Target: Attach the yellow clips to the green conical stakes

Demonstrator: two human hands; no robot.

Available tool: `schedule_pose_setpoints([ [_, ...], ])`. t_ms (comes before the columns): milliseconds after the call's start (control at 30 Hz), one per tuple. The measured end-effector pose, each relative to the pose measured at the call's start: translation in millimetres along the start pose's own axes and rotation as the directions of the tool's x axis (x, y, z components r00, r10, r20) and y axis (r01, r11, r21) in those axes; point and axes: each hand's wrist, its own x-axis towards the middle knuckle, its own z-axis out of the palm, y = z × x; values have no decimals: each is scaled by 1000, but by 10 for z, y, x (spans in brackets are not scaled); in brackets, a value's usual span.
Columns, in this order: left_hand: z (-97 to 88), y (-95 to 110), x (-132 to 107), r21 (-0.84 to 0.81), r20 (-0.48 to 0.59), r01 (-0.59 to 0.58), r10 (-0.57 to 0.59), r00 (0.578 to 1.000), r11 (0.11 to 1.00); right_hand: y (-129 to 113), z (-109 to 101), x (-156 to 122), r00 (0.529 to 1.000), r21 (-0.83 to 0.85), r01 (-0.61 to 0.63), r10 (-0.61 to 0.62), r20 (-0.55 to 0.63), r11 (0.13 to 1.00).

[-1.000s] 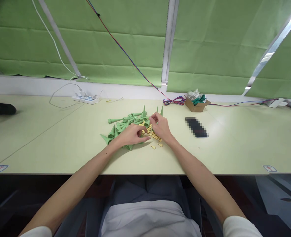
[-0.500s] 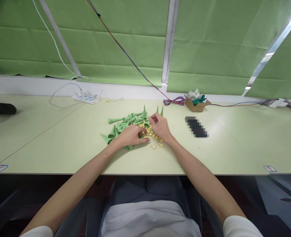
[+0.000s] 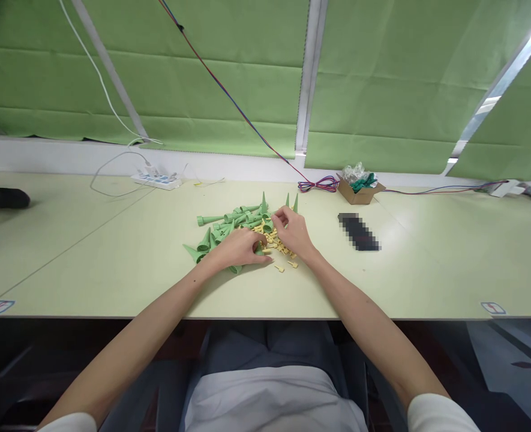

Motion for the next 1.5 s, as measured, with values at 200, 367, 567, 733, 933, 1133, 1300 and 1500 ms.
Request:
schedule_pose_setpoints([
  [200,1,0,16,-41,-56,8,-11,998,999,1,2,9,1000,9,12,-11,-21,1000],
  [367,-25,-21,24,-117,-197,8,-31,980,993,11,-3,21,997,10,21,-20,-73,1000],
  [567,-36,-44,30,-227,-276,83,-146,950,970,5,-11,16,996,3,47,-46,-76,999],
  [733,-65,-34,14,-277,-281,124,-204,938,953,-23,-17,-1,996,-6,82,-82,-41,997],
  [933,-32,-61,21,-248,-311,134,-210,927,960,-51,-20,-20,994,7,105,-105,-8,994],
  [1133,-18,-60,28,-204,-320,134,-195,927,970,-52,-18,-18,994,-3,106,-106,8,994],
  [1300,-25,-46,26,-210,-331,148,-213,919,966,-56,-12,-16,995,-28,98,-98,2,995],
  [1500,-19,-53,29,-217,-340,130,-200,919,968,-56,-10,-14,996,-52,84,-85,-14,995],
])
